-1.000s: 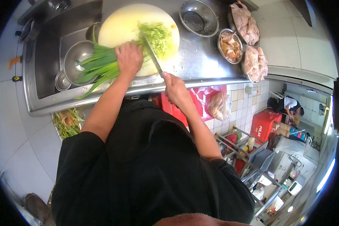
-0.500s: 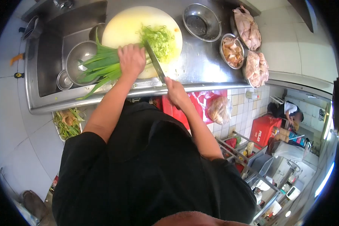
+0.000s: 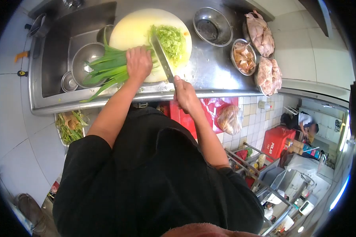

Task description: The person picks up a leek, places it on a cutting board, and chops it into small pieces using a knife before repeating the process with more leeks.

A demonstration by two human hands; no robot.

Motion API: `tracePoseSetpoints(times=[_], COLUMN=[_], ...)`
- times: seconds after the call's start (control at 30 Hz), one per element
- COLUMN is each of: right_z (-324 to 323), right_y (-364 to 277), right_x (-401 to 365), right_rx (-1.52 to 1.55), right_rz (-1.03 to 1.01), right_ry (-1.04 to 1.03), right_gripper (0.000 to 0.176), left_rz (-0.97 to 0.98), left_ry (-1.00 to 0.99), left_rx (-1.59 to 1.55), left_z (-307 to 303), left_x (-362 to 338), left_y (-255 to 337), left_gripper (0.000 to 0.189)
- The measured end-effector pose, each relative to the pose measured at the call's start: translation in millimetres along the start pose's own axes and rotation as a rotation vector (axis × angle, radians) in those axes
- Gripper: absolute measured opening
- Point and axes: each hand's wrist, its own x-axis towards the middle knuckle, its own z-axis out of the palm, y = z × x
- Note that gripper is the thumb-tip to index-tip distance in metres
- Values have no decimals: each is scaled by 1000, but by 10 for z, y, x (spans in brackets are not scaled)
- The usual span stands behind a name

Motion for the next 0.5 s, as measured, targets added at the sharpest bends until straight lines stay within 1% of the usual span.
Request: tracePoseSetpoints(times=[0.07, 0.13, 0.2, 0.27, 0.33, 0.47, 0.5], right_z=[101, 244, 312, 318, 279, 138, 137], right_y=[6, 157, 211, 212, 195, -46, -37], right_x=[-35, 46, 95, 75, 64, -54, -37], right_rx=[-6, -28, -27, -7, 0, 21, 10], right_rz=[5, -46, -77, -68, -53, 57, 33], right_ry=[-15, 34, 59, 61, 47, 1, 15], right_gripper=[66, 64, 63, 62, 61, 60, 60], left_rz=[-10, -19, -47, -60, -51, -39, -43], left_ry=[2, 27, -28, -82, -134, -175, -170], left_rx=[-26, -70, 3, 76, 149, 161, 150], left_z=[-3, 16, -3, -27, -234, -181, -186], left_x=[10, 11, 51, 30, -26, -35, -32], left_y=[9, -15, -75, -81, 9, -47, -47], left_gripper=[40, 40, 42, 45, 48, 52, 52])
